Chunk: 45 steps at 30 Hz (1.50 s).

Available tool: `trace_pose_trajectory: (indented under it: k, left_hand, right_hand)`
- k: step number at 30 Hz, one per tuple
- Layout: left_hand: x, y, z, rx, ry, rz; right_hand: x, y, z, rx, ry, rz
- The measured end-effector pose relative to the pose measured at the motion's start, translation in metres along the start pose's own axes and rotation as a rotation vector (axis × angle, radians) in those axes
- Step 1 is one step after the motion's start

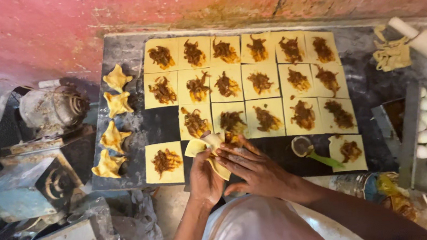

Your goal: The person places hard-boiled eggs onto dough squares topped with a savory filling and folds the corners of the dough together to seal each puff pastry.

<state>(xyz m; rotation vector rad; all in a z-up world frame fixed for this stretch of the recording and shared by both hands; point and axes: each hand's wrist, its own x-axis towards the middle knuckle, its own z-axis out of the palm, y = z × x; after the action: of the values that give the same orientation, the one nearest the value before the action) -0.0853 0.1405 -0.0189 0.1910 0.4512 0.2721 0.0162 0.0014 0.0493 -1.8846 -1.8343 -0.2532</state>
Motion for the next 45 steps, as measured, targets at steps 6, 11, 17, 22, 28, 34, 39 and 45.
trace_pose_trajectory:
  k: [6, 11, 17, 22, 28, 34, 39, 45]
  left_hand:
    - [-0.002, 0.021, 0.007, 0.188, -0.071, 0.063]
    - [-0.006, 0.043, 0.017, 0.309, -0.049, -0.006]
    - [-0.010, 0.073, 0.031, 0.438, -0.341, 0.022]
    - [-0.001, 0.035, 0.046, 0.496, -0.211, 0.113]
    - [0.006, 0.012, 0.054, 0.572, -0.153, 0.047]
    - [0.009, 0.005, 0.056, 0.744, -0.307, -0.010]
    - [0.015, 0.003, 0.060, 0.641, -0.210, -0.054]
    - [0.017, 0.006, 0.074, 0.324, -0.091, -0.147]
  right_hand:
    - [0.013, 0.017, 0.023, 0.207, 0.071, 0.232]
    - [0.041, 0.046, 0.029, 0.975, -0.150, 0.871]
    - [0.038, 0.033, 0.006, 1.542, -0.029, 1.012]
    - [0.032, 0.022, 0.008, 1.712, 0.247, 1.185]
    - [-0.001, 0.056, 0.005, 1.163, 0.142, 1.097]
    - [0.027, 0.117, -0.013, 1.121, -0.284, 1.106]
    - [0.014, 0.082, -0.032, 0.501, -0.027, 0.377]
    - [-0.013, 0.043, -0.051, -0.139, -0.207, 0.126]
